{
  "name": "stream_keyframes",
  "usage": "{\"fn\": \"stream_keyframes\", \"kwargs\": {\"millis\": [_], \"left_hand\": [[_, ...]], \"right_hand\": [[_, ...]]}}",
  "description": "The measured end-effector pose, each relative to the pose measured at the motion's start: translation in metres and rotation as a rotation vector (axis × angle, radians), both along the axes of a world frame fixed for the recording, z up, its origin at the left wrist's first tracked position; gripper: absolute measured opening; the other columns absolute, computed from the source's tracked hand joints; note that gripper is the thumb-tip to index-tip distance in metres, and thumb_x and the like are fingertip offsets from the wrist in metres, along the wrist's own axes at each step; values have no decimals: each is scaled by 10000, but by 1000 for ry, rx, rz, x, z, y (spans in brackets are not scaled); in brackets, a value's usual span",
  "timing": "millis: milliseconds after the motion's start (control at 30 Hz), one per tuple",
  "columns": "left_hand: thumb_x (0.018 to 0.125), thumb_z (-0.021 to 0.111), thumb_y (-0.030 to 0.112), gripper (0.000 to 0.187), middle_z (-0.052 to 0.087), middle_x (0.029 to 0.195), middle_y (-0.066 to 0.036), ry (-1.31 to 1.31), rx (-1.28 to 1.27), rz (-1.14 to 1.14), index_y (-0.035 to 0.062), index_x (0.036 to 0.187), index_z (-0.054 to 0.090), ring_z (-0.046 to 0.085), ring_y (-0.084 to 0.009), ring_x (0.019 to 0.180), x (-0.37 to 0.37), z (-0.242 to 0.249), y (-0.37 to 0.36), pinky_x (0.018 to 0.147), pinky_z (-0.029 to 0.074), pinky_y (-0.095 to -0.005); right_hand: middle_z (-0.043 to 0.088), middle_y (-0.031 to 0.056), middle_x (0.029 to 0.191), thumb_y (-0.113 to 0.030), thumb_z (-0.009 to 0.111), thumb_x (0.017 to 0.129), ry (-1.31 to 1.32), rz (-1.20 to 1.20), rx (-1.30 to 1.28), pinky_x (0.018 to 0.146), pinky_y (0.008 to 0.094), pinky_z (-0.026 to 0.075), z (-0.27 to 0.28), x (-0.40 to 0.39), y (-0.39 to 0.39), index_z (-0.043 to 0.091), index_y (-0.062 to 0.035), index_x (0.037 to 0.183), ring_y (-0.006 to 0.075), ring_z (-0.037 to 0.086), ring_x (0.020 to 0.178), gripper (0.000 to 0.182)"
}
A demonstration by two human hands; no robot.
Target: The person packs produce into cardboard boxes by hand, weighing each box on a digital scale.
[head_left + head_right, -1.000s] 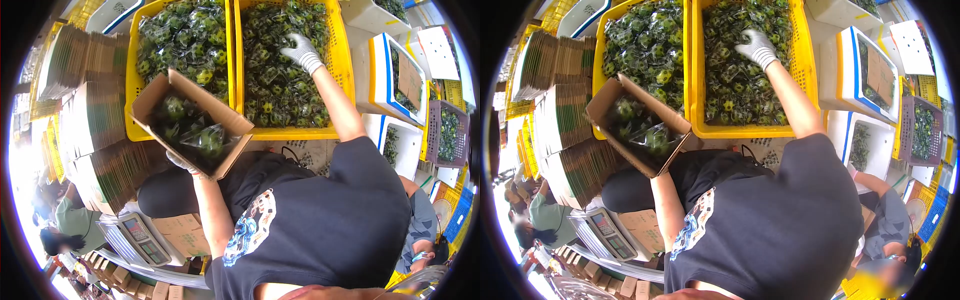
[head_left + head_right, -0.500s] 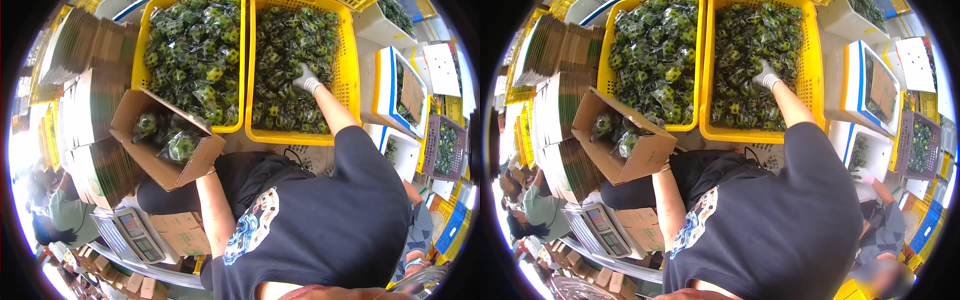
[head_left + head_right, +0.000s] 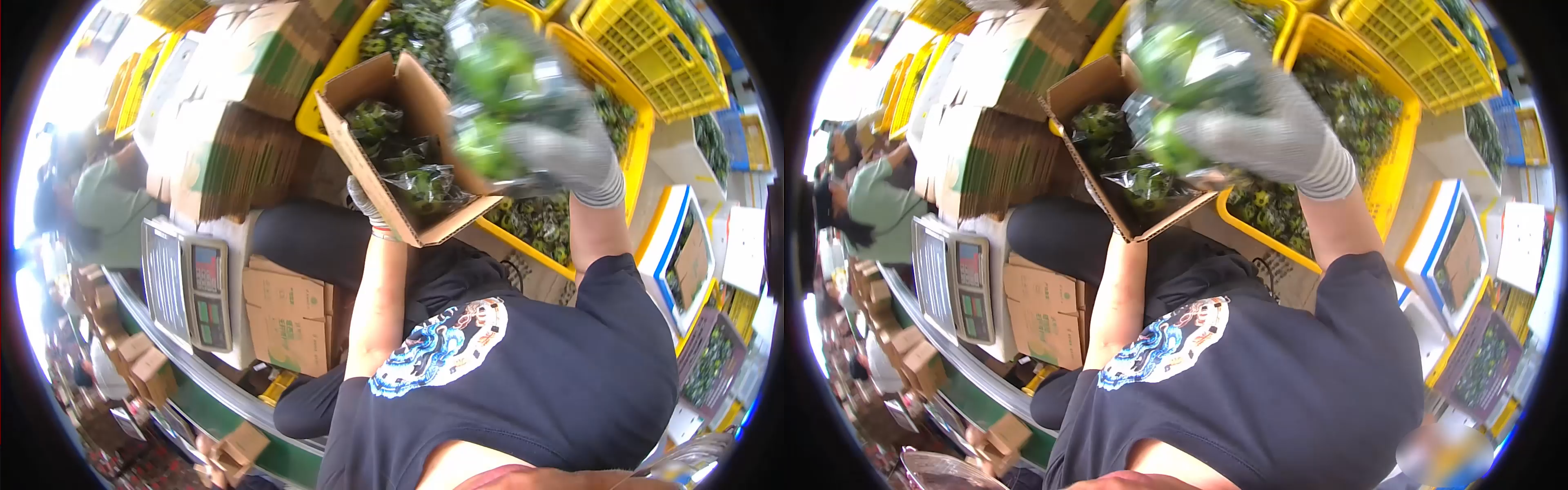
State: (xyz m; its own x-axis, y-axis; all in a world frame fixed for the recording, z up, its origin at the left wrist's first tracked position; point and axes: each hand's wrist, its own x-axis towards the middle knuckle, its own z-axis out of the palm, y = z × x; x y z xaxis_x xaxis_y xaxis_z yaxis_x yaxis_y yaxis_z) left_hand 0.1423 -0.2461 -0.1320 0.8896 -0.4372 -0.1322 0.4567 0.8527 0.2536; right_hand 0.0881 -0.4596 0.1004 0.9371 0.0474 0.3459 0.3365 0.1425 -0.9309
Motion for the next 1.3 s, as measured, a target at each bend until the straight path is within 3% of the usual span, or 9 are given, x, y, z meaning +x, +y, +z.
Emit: {"fn": "stream_keyframes", "kwargs": {"millis": [67, 300, 433, 500, 667, 767, 867, 1167, 1300], "left_hand": [[759, 547, 651, 800, 488, 1298, -136, -5, -52, 27, 112, 1340, 432, 500, -328, 1137, -1, 13, 9, 977, 415, -489], [758, 509, 683, 790, 505, 1272, -108, -70, -77, 490, 110, 1299, 465, 490, -306, 1134, 2, 58, 85, 985, 394, -480], [797, 622, 451, 634, 561, 1209, -103, -295, -388, 680, 81, 1288, 466, 565, -298, 1079, 0, 96, 128, 916, 476, -466], [808, 640, 392, 615, 550, 1226, -117, -392, -207, 834, 63, 1294, 456, 545, -302, 1108, 4, 73, 152, 945, 457, -459], [863, 616, 326, 571, 537, 1244, -158, -465, 374, 1176, -4, 1295, 438, 522, -272, 1139, -13, 154, 286, 970, 429, -404], [921, 525, 376, 573, 536, 1232, -156, -551, 844, 1346, -30, 1314, 434, 497, -232, 1166, -16, 173, 395, 1017, 372, -371], [926, 513, 248, 437, 544, 1228, -123, -508, 548, 1233, -36, 1258, 515, 503, -202, 1149, -29, 229, 445, 1013, 369, -347], [798, 556, 46, 408, 505, 1264, -167, -305, 2065, 1428, 93, 1202, 588, 478, -295, 1161, 11, 171, 565, 1006, 371, -358], [868, 560, 156, 403, 506, 1239, -175, -281, 1994, 1439, 106, 1266, 521, 462, -331, 1168, 5, 187, 551, 1000, 364, -376]], "right_hand": [[433, 108, 1375, -206, 709, 764, 25, -167, -555, 960, 389, 421, 22, 9, 32, 377, -79, 1383, 232, 479, 1206, 713], [360, 113, 1395, -133, 699, 702, 54, -1, -98, 951, 383, 406, -57, 12, 80, 213, -37, 1419, 249, 419, 1248, 872], [436, 119, 1327, -240, 779, 652, -140, 185, -474, 952, 410, 420, -79, 18, 197, 324, -55, 1352, 261, 464, 1211, 855], [578, 127, 1177, -244, 809, 632, -593, -103, -985, 982, 424, 405, -93, 34, 247, 524, -13, 1209, 274, 536, 1126, 683], [626, 90, 1125, -169, 752, 702, -667, 216, -814, 880, 361, 487, -60, 98, 295, 597, -96, 1165, 263, 612, 1007, 494], [443, 174, 1223, -106, 804, 529, -211, 565, -384, 957, 358, 412, -23, 143, 354, 100, -46, 1418, 269, 480, 1120, 1136], [406, 164, 1289, -91, 795, 516, -333, 675, -442, 995, 363, 383, -45, 205, 439, 120, -46, 1421, 267, 420, 1190, 1131], [627, 183, 1014, -350, 820, 448, -536, 614, -1061, 818, 346, 516, -150, 313, 619, 25, -81, 1459, 359, 627, 868, 1315], [509, 220, 1249, -303, 845, 524, -439, 807, -763, 949, 344, 435, -113, 300, 585, 2, -120, 1474, 326, 510, 1151, 1284]]}}
